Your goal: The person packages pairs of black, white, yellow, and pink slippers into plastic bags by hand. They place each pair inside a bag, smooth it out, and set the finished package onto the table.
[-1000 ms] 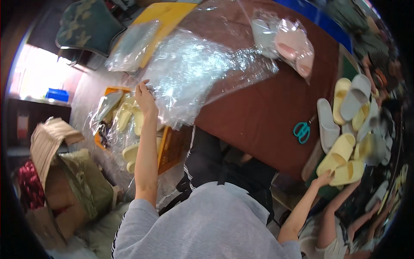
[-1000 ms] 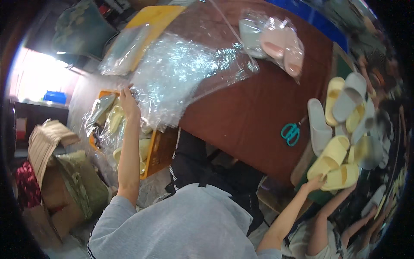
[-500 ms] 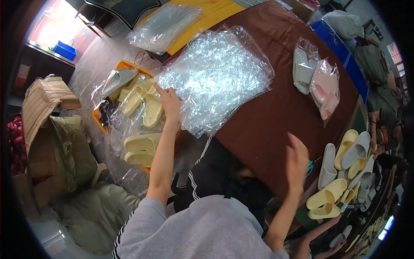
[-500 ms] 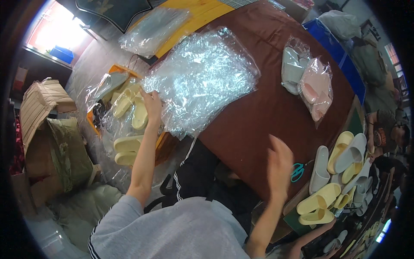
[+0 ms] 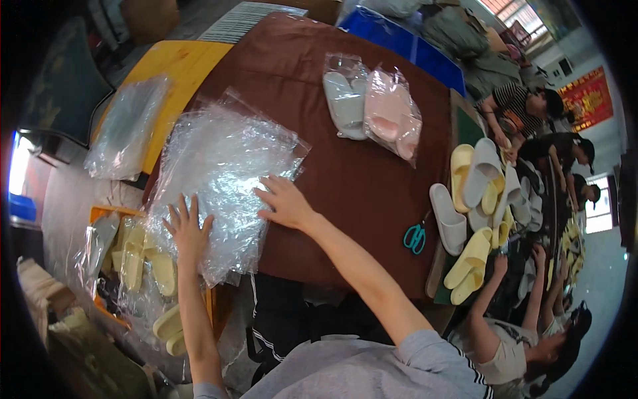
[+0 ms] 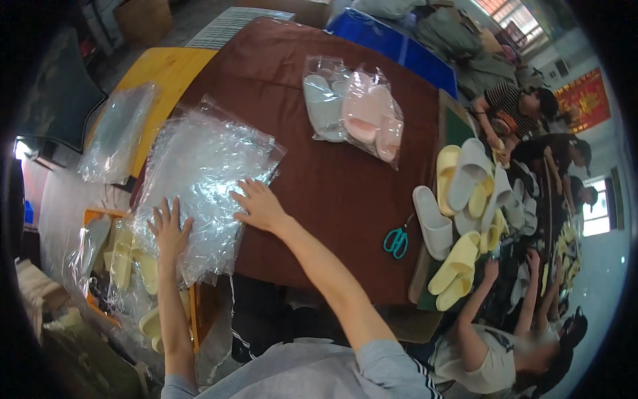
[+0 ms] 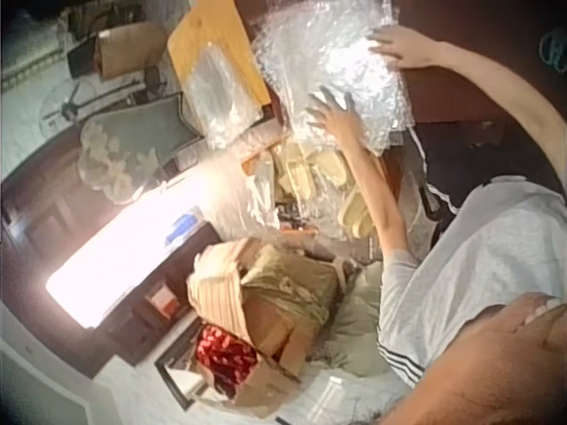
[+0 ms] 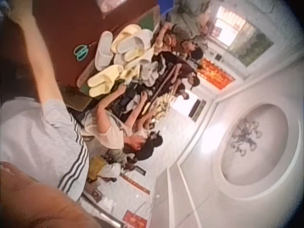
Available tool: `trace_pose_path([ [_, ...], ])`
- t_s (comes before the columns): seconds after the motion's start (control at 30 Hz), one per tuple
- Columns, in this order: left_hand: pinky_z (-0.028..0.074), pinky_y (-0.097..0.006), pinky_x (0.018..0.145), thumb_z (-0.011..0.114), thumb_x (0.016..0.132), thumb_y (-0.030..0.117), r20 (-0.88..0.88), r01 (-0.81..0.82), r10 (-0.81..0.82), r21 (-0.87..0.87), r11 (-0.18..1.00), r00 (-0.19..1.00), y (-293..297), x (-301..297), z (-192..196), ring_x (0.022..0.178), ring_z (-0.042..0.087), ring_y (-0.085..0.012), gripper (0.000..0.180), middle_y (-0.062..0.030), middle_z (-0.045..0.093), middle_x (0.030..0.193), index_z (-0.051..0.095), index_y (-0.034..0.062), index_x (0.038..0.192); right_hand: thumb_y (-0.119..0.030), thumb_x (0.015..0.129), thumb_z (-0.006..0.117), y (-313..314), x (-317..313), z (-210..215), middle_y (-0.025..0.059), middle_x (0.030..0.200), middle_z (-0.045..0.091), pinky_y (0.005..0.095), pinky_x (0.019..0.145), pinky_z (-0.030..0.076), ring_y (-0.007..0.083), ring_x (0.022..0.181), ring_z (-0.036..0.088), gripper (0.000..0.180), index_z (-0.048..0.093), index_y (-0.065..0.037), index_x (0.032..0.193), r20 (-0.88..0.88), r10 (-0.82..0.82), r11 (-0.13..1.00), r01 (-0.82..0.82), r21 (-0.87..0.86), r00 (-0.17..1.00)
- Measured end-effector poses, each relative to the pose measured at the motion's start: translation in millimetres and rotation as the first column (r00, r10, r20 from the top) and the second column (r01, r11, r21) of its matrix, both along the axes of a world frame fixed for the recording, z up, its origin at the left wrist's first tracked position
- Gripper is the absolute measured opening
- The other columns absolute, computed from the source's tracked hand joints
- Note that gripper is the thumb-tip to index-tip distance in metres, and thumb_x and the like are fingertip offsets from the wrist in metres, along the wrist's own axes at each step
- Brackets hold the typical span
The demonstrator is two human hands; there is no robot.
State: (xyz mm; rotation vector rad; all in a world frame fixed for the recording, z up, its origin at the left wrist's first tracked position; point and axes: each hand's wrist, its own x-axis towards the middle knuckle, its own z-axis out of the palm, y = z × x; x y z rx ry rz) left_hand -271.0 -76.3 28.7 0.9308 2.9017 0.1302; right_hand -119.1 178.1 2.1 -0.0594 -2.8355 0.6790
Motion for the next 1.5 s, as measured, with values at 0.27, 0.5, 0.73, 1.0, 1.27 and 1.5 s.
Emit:
trace_pose_path([
  [0.27, 0.032, -0.048, 0.110, 0.061, 0.091, 0.013, 0.008, 0.149, -0.181, 0.527, 0.837, 0.984, 7, 85, 86, 0.131, 0.043, -0.0386, 0.036, -0.0184, 0.052, 0.136, 0.059, 0.0020, 0.126, -0.038, 0.084, 0.077, 196, 87, 32, 0.0160, 0.120, 0.047, 0.0404, 0.089, 0.055, 0.0282, 0.094, 0.057, 0.061, 0.048, -0.001, 0.123, 0.486, -0.797, -0.569, -0.178, -0.803, 0.359],
  [0.5, 0.045, -0.035, 0.098, 0.060, 0.091, 0.006, 0.511, -0.030, -0.484, 0.709, 0.704, 0.710, 73, 187, 72, 0.113, 0.061, -0.0302, 0.024, -0.0160, 0.065, 0.116, 0.065, -0.0010, 0.114, -0.007, 0.085, 0.071, 228, 126, 14, 0.0010, 0.086, 0.062, 0.0288, 0.062, 0.047, 0.0148, 0.077, 0.059, 0.019, 0.060, -0.009, 0.100, 0.291, -0.881, -0.380, -0.191, -0.905, 0.373],
  [0.73, 0.030, -0.050, 0.113, 0.060, 0.092, 0.054, 0.695, -0.817, -0.704, 0.317, 0.482, -0.145, 107, 240, -17, 0.142, 0.031, -0.0325, 0.091, -0.0184, 0.031, 0.154, 0.003, 0.0277, 0.157, -0.020, 0.098, 0.056, -37, 211, 105, 0.0116, 0.130, 0.059, 0.0360, 0.098, 0.051, 0.0216, 0.115, 0.060, 0.036, 0.057, 0.001, 0.128, 0.240, -0.173, -0.382, 0.159, -0.910, 0.955],
  [1.0, 0.047, -0.038, 0.096, 0.059, 0.098, 0.027, 0.810, -0.863, -0.561, 0.399, 0.310, 0.173, 104, 254, -9, 0.124, 0.052, -0.0252, 0.063, -0.0105, 0.045, 0.143, 0.025, 0.0146, 0.150, -0.017, 0.096, 0.061, 74, 263, 52, 0.0130, 0.128, 0.057, 0.0320, 0.100, 0.043, 0.0208, 0.118, 0.055, 0.042, 0.052, -0.001, 0.133, 0.029, -0.707, 0.329, 0.366, -0.870, 0.707],
  [1.27, 0.049, -0.028, 0.084, 0.064, 0.095, 0.020, 0.820, -0.756, -0.483, 0.518, 0.400, 0.306, 92, 243, -38, 0.106, 0.058, -0.0133, 0.054, -0.0076, 0.058, 0.124, 0.040, 0.0031, 0.141, -0.034, 0.084, 0.076, 154, 204, 18, 0.0069, 0.087, 0.068, 0.0268, 0.071, 0.050, 0.0116, 0.078, 0.063, 0.054, 0.059, 0.004, 0.118, 0.214, -0.603, 0.538, 0.590, -0.602, 0.768],
  [1.5, 0.051, -0.034, 0.094, 0.059, 0.097, 0.023, 0.892, -0.758, -0.451, 0.320, 0.569, 0.038, 2, 215, -6, 0.114, 0.061, -0.0214, 0.057, -0.0134, 0.060, 0.128, 0.036, 0.0042, 0.146, -0.013, 0.096, 0.060, 77, 266, 105, 0.0031, 0.093, 0.061, 0.0339, 0.080, 0.058, 0.0149, 0.090, 0.063, 0.009, 0.060, -0.004, 0.098, 0.165, -0.125, -0.100, 0.153, -0.983, 0.978],
])
